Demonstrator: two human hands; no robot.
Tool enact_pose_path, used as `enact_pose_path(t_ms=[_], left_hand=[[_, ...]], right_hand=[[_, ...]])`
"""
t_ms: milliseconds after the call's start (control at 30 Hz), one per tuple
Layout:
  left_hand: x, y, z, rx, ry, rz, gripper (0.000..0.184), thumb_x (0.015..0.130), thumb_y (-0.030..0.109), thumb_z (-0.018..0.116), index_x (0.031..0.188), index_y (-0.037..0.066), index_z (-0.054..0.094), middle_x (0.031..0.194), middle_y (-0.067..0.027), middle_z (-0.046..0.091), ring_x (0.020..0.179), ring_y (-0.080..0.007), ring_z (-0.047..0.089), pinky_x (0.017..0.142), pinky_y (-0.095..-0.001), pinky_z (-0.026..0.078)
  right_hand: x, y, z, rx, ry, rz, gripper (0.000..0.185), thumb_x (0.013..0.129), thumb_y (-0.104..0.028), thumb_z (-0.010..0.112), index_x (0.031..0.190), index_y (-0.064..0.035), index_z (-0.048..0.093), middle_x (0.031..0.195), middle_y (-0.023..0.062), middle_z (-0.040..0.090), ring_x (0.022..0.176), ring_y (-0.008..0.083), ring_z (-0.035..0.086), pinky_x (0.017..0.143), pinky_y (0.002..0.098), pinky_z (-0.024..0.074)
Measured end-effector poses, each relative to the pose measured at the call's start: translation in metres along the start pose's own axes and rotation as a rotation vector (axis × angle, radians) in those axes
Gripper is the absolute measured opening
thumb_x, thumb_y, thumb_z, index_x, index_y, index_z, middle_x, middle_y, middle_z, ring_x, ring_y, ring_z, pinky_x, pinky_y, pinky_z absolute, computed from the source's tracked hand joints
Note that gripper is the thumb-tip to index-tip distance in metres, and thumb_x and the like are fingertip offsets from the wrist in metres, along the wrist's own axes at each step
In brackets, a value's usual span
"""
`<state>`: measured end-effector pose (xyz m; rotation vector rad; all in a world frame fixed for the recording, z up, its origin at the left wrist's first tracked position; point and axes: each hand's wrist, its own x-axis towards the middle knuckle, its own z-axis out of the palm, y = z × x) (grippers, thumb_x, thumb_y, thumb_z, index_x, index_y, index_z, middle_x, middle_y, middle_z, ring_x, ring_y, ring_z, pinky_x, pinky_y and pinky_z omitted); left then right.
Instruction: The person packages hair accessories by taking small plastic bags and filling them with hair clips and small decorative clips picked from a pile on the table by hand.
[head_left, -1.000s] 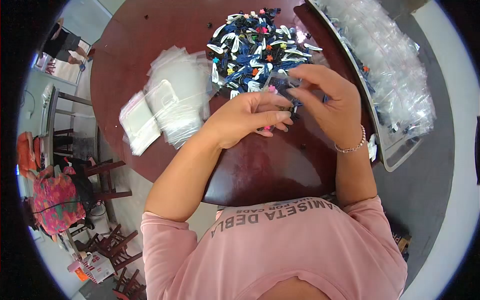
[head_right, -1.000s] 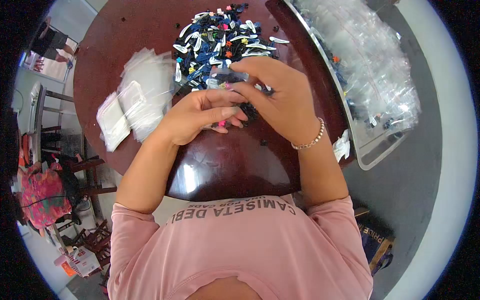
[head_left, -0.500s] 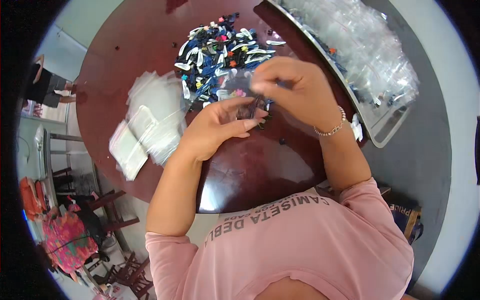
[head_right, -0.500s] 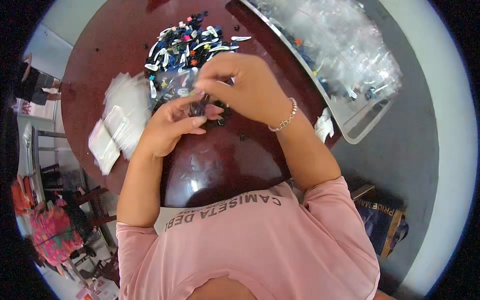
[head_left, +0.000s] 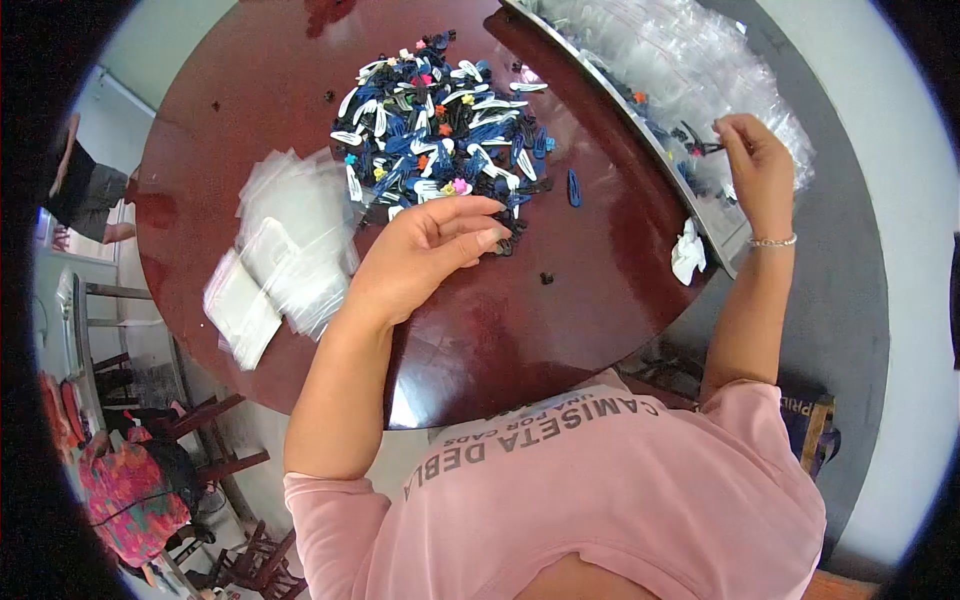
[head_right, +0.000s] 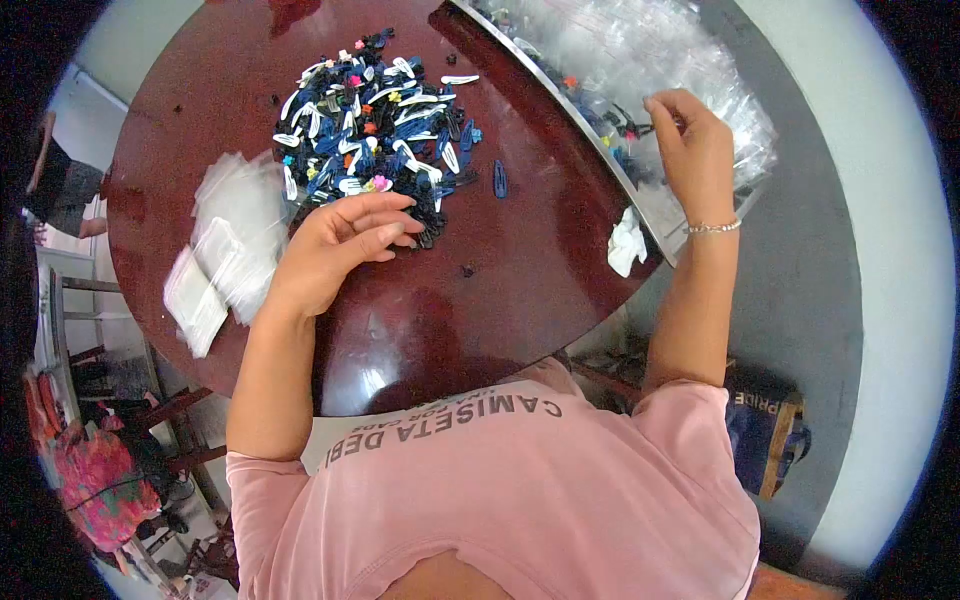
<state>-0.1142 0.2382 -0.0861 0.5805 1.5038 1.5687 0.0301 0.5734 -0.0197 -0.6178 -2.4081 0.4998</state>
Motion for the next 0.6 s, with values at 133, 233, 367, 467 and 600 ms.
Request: enact_pose_path(t_ms=[133,233,367,467,600], left_hand=[[0.000,0.002,0.002,0.000,0.005,-0.025,0.036,0.091,0.016,0.068,0.123,0.002,0.061,0.107,-0.0081,0.070,0.096,-0.0110,0.063,0.081,-0.0247,0.048],[0.001,-0.001,0.000,0.010,0.001,-0.003,0.037,0.091,0.016,0.068,0.125,0.002,0.061,0.108,-0.0085,0.070,0.096,-0.0112,0.063,0.081,-0.0246,0.048],[0.001,-0.005,0.000,0.011,0.004,0.001,0.036,0.092,0.016,0.066,0.125,0.003,0.060,0.109,-0.0088,0.070,0.096,-0.0126,0.064,0.081,-0.0250,0.049],[0.001,-0.006,0.001,0.026,-0.001,0.024,0.035,0.092,0.016,0.065,0.125,0.004,0.061,0.109,-0.0086,0.070,0.095,-0.0139,0.065,0.080,-0.0254,0.050],[0.006,0.000,0.003,0.044,0.013,0.011,0.039,0.089,0.017,0.068,0.125,0.005,0.061,0.107,-0.0090,0.071,0.095,-0.0154,0.066,0.079,-0.0264,0.051]], right_hand=[[-0.010,0.039,0.008,-0.173,-0.174,0.132,0.021,0.090,-0.021,0.066,0.099,-0.0019,0.069,0.088,0.0093,0.071,0.084,0.0158,0.066,0.078,0.0290,0.0498],[-0.018,0.036,0.008,-0.204,-0.128,0.039,0.056,0.080,-0.020,0.076,0.130,-0.0069,0.056,0.119,0.0140,0.065,0.113,0.0288,0.060,0.097,0.0385,0.0453],[-0.022,0.019,0.007,-0.351,0.196,-0.375,0.078,0.071,-0.016,0.081,0.141,-0.0192,0.048,0.155,0.0100,0.032,0.140,0.0396,0.030,0.112,0.0523,0.0291],[-0.027,0.015,0.003,-0.706,-0.013,-0.535,0.075,0.072,-0.017,0.080,0.140,-0.0277,0.049,0.157,0.0069,0.028,0.144,0.0372,0.024,0.110,0.0618,0.0264],[-0.012,0.035,0.009,-0.719,-0.339,-0.571,0.070,0.078,-0.018,0.075,0.140,-0.0329,0.048,0.160,0.0051,0.022,0.146,0.0380,0.017,0.112,0.0667,0.0195]])
